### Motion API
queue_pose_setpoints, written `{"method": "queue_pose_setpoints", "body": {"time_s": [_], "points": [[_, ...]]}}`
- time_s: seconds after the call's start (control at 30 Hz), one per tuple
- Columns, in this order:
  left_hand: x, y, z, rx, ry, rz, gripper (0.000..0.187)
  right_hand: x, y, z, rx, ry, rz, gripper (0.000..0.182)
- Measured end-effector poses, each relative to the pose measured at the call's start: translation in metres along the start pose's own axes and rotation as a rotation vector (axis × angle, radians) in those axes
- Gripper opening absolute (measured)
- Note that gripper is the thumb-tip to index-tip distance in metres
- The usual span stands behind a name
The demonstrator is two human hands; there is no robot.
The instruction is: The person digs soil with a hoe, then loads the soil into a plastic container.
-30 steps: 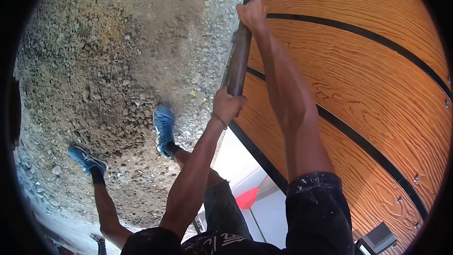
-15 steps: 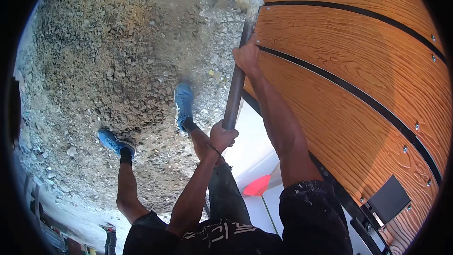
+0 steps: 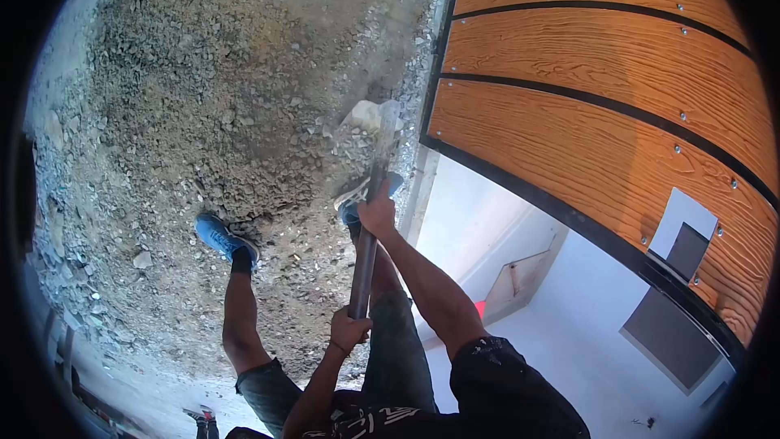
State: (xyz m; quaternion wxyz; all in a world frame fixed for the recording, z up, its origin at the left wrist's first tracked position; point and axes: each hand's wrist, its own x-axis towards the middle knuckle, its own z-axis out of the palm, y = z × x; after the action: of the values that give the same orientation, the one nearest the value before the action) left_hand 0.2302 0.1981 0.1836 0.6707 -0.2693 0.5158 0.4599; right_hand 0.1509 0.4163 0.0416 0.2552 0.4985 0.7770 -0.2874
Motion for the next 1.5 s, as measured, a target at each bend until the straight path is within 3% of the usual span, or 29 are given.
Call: {"method": "queue_pose_setpoints", "body": {"time_s": [0.1, 0.17, 0.23, 0.27, 0.33, 0.4, 0.43, 0.57, 0.67, 0.83, 0.93, 1.0, 1.03, 1.13, 1.2, 1.23, 1.33, 1.5], "points": [[-0.053, -0.062, -0.030, 0.155, 0.092, -0.156, 0.027, -0.084, 0.035, 0.051, 0.079, -0.070, 0.076, 0.081], [-0.063, -0.084, -0.031, 0.184, 0.134, -0.127, 0.028, -0.102, 0.043, 0.059, 0.147, -0.077, 0.016, 0.080], [-0.055, -0.068, -0.013, 0.179, 0.132, -0.053, 0.026, -0.092, 0.029, 0.047, 0.217, -0.066, -0.070, 0.082], [-0.029, -0.093, 0.004, 0.229, 0.159, 0.091, 0.024, -0.081, 0.012, 0.022, 0.214, -0.051, -0.076, 0.084], [-0.015, -0.016, 0.043, -0.036, 0.068, -0.014, 0.022, -0.038, -0.013, -0.025, 0.126, 0.072, -0.225, 0.084], [0.033, 0.031, 0.083, -0.135, -0.003, 0.167, 0.024, 0.030, -0.037, -0.078, 0.059, 0.105, -0.333, 0.092], [0.059, 0.060, 0.106, -0.135, 0.068, 0.228, 0.026, 0.066, -0.049, -0.103, 0.007, 0.120, -0.372, 0.095], [0.139, 0.189, 0.168, -0.300, -0.066, 0.300, 0.021, 0.194, -0.093, -0.186, -0.075, 0.172, -0.443, 0.090], [0.165, 0.229, 0.196, -0.370, -0.093, 0.321, 0.021, 0.254, -0.092, -0.202, -0.178, 0.199, -0.513, 0.087], [0.157, 0.193, 0.228, -0.374, -0.093, 0.215, 0.021, 0.249, -0.028, -0.198, -0.270, 0.176, -0.500, 0.083], [0.144, 0.153, 0.238, -0.313, -0.034, 0.202, 0.022, 0.210, -0.008, -0.195, -0.123, 0.133, -0.454, 0.079], [0.136, 0.132, 0.238, -0.226, 0.001, 0.178, 0.023, 0.168, -0.023, -0.199, 0.047, -0.027, -0.152, 0.076], [0.127, 0.125, 0.236, -0.223, 0.004, 0.170, 0.023, 0.160, -0.017, -0.192, 0.051, -0.032, -0.145, 0.076], [0.113, 0.103, 0.225, -0.261, 0.029, 0.090, 0.023, 0.157, 0.016, -0.164, 0.086, -0.023, -0.177, 0.077], [0.105, 0.090, 0.217, -0.273, 0.001, 0.077, 0.023, 0.161, 0.043, -0.146, -0.091, 0.149, -0.457, 0.080], [0.100, 0.084, 0.212, -0.292, -0.014, 0.073, 0.023, 0.155, 0.046, -0.142, -0.090, 0.144, -0.450, 0.080], [0.082, 0.071, 0.204, -0.280, -0.034, 0.022, 0.026, 0.135, 0.058, -0.136, -0.045, 0.075, -0.391, 0.084], [0.070, 0.048, 0.166, -0.330, -0.065, -0.026, 0.027, 0.097, 0.031, -0.110, -0.076, -0.029, -0.072, 0.090]]}}
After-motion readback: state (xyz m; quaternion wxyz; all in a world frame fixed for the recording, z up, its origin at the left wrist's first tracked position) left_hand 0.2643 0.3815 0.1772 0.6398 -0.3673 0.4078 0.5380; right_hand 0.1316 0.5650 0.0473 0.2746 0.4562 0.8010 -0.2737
